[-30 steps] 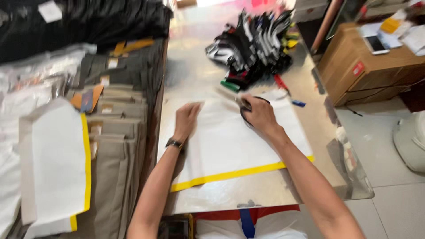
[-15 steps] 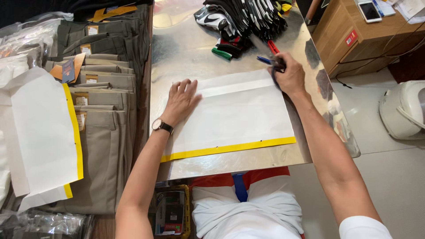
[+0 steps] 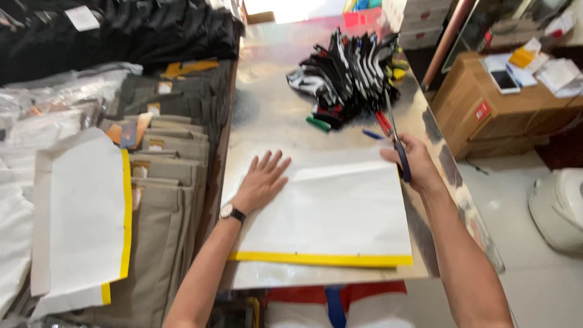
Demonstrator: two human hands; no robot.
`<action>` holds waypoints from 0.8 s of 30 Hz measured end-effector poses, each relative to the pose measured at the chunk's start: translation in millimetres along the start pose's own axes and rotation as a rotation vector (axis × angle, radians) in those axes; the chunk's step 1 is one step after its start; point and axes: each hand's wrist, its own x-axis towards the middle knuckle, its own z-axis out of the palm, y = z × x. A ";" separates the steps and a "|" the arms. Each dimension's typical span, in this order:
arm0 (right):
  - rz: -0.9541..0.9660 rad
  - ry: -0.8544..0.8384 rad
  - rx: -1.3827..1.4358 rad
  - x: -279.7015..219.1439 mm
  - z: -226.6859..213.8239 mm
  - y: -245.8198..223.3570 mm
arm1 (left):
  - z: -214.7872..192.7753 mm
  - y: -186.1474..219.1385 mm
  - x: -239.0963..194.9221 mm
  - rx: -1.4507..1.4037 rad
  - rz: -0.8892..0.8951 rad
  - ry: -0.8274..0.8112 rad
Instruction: The person uses scissors to cut open a yellow paper shopping bag, flattens it, and trims the edges and sides into strips. The person repeatedly cuts along the bag's seams and folds, producing multiple narrow paper strips on the table.
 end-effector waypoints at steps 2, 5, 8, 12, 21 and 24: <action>-0.062 -0.032 0.003 18.1 3.8 -18.1 | -27.6 -3.3 18.0 0.022 0.008 0.027; -0.001 -0.095 0.010 9.3 3.1 -21.1 | -27.0 2.9 7.0 -0.007 0.042 0.039; 0.213 -0.116 0.269 2.7 -0.5 -22.5 | -16.1 -2.5 1.3 -0.006 0.093 0.068; 0.147 -0.141 0.352 -0.3 3.8 -26.1 | -12.3 -10.3 7.2 0.007 0.113 0.091; 0.196 -0.098 0.570 16.8 -1.5 -5.2 | -17.1 -6.8 6.3 0.016 0.106 0.093; 0.271 -0.057 0.427 10.0 -2.3 -10.9 | -14.9 -7.0 5.7 0.008 0.099 0.088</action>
